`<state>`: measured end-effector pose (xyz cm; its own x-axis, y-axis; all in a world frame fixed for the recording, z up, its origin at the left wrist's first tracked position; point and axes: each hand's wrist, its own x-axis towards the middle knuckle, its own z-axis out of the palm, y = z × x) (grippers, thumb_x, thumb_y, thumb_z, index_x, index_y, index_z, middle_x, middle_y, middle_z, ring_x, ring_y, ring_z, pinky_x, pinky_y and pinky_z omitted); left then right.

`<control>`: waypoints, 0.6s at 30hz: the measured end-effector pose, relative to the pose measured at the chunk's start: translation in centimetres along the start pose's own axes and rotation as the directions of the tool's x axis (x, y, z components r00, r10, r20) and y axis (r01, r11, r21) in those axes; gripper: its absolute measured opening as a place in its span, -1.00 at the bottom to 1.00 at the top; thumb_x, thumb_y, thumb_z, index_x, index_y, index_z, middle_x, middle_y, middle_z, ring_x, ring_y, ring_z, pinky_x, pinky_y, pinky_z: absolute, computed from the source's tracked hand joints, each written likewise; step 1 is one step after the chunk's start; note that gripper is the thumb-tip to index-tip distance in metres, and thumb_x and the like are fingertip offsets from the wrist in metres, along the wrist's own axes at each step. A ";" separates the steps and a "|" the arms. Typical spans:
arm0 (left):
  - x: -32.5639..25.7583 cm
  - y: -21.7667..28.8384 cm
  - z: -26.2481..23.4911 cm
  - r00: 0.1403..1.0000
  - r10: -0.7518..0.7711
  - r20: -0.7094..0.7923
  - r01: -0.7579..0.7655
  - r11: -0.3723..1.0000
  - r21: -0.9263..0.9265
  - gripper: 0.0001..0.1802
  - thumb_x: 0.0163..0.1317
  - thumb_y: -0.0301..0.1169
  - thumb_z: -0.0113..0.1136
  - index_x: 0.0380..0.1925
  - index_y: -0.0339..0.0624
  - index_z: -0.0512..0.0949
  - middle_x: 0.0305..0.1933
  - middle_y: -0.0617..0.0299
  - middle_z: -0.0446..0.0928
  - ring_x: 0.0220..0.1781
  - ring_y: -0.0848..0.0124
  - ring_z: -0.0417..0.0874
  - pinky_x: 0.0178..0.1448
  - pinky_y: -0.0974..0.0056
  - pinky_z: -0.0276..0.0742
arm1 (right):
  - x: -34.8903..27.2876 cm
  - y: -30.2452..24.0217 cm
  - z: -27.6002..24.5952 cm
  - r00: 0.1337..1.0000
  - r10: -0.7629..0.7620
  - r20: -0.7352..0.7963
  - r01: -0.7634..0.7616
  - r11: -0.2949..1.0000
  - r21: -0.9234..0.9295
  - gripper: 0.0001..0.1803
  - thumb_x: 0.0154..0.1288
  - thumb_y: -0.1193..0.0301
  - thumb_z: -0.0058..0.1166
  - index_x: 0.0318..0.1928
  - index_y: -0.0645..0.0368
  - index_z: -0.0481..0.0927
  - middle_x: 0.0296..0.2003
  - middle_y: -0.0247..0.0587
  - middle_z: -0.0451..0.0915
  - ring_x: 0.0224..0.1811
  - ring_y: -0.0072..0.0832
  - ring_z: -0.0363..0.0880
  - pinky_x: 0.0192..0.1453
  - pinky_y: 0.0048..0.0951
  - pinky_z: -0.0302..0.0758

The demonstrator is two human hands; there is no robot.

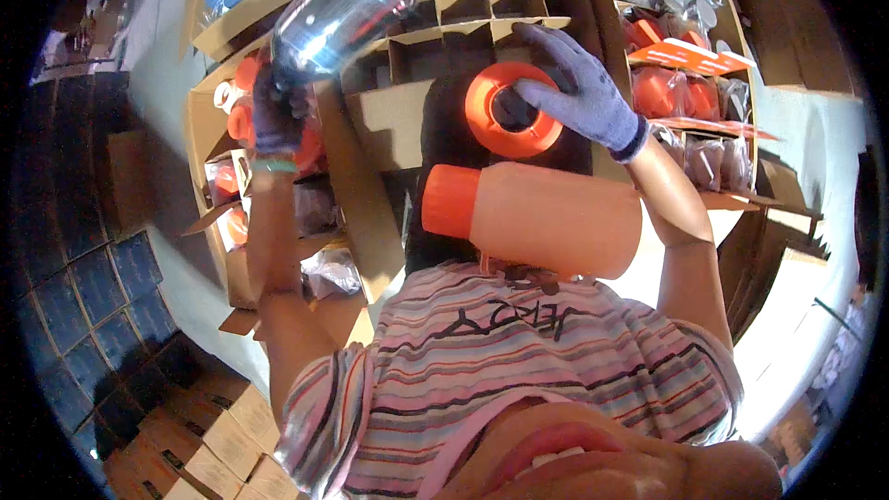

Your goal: The person picks up plastic bottles from boxes, removes protective plastic coverings from some, and places them back into designated compartments within cardboard boxes.

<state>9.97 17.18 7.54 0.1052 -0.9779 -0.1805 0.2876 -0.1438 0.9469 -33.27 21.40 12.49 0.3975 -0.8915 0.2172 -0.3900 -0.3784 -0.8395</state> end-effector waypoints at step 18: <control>-17.6 -2.1 10.9 0.594 -0.043 0.803 -0.643 0.575 0.506 0.40 -0.26 0.08 0.53 0.40 -0.30 -0.21 0.40 -0.05 0.10 0.43 -0.01 0.12 0.50 -0.07 -0.21 | -9.9 -2.8 -3.9 0.921 0.383 -0.067 -0.138 0.482 0.865 -0.36 0.23 0.22 0.08 0.27 0.22 0.30 0.17 -0.15 0.40 0.13 -0.39 0.44 0.22 -0.35 0.39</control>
<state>-2.84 33.06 11.64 -0.7146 -0.6964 0.0660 -0.3842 0.4695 0.7949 -39.34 30.28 14.66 0.1609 -0.9830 -0.0883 0.4762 0.1557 -0.8655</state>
